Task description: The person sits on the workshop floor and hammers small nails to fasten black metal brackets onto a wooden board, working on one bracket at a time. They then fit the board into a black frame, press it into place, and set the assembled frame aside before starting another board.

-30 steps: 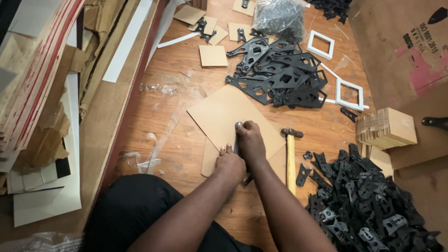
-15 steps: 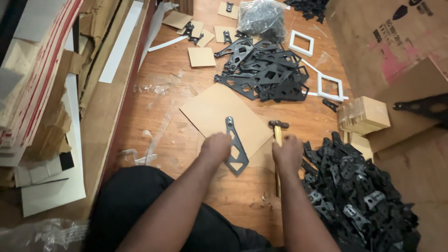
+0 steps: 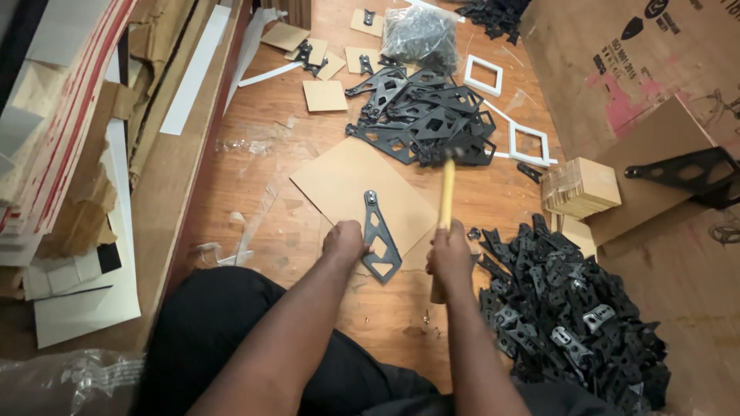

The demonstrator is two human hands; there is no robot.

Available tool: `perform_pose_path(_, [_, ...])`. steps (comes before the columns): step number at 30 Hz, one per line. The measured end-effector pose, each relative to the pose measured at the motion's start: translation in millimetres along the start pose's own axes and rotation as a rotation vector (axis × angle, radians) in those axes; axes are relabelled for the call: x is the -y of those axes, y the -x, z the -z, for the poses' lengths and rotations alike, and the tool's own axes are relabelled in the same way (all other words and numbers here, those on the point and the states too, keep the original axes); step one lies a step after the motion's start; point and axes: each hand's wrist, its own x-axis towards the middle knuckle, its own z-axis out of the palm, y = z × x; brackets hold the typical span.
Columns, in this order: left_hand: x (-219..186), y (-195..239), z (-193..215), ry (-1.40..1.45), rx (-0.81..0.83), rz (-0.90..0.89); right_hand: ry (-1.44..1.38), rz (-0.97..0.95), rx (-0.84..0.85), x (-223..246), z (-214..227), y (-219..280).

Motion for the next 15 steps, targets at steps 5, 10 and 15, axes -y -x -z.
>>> perform_pose_path(5, [1.2, -1.3, 0.1, 0.021, 0.007, -0.011, 0.331, 0.371, -0.076, 49.4, -32.0, 63.3])
perform_pose_path(10, [-0.2, -3.8, -3.9, 0.048, 0.035, 0.034, 0.475, 0.469, 0.007, -33.5, -64.5, 7.3])
perform_pose_path(15, [-2.4, -9.8, -1.7, 0.010, 0.057, 0.059, 0.422, 0.525, -0.020, 30.6, -37.3, 32.6])
